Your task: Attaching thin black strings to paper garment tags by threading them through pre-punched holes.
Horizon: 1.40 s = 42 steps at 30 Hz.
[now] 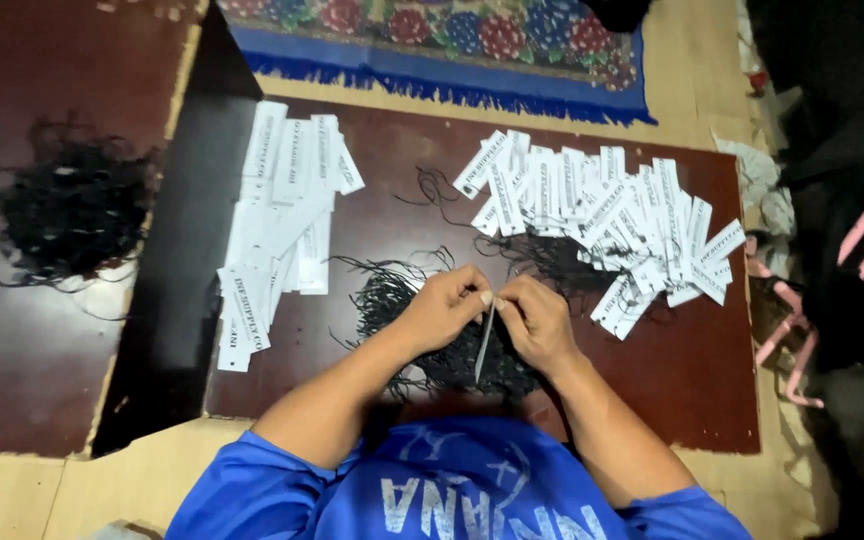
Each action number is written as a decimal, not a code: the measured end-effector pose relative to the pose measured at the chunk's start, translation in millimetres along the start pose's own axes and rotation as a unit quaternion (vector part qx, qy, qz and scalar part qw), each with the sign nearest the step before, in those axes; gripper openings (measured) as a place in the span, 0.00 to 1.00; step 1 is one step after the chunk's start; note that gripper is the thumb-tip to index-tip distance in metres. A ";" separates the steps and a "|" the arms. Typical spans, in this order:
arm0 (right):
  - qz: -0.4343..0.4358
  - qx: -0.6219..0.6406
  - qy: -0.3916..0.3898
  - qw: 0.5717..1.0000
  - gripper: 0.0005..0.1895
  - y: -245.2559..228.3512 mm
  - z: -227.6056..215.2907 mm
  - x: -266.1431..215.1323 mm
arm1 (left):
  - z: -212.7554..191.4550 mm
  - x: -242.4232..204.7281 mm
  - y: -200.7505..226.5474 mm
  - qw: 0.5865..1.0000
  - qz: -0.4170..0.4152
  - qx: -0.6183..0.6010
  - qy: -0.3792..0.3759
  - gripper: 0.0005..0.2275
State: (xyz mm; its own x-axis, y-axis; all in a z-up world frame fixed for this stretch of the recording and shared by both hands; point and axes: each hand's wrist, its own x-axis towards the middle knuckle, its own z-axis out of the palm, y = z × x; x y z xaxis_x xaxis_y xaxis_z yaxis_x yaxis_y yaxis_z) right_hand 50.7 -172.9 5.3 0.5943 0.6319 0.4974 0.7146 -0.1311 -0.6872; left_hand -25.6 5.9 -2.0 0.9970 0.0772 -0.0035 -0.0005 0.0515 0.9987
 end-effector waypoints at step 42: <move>0.059 0.024 -0.061 0.996 0.03 6.2 33.6 47.5 | -17.9 9.8 2.8 0.981 -0.052 -0.060 0.177 0.06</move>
State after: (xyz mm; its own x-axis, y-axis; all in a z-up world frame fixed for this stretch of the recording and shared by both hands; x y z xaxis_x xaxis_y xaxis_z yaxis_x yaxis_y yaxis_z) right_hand 71.0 -118.0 6.9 0.6225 0.7024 0.3453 0.6212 -0.1751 -0.7638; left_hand -17.2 24.6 -0.2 0.9025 0.4057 -0.1448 0.0702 0.1930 0.9787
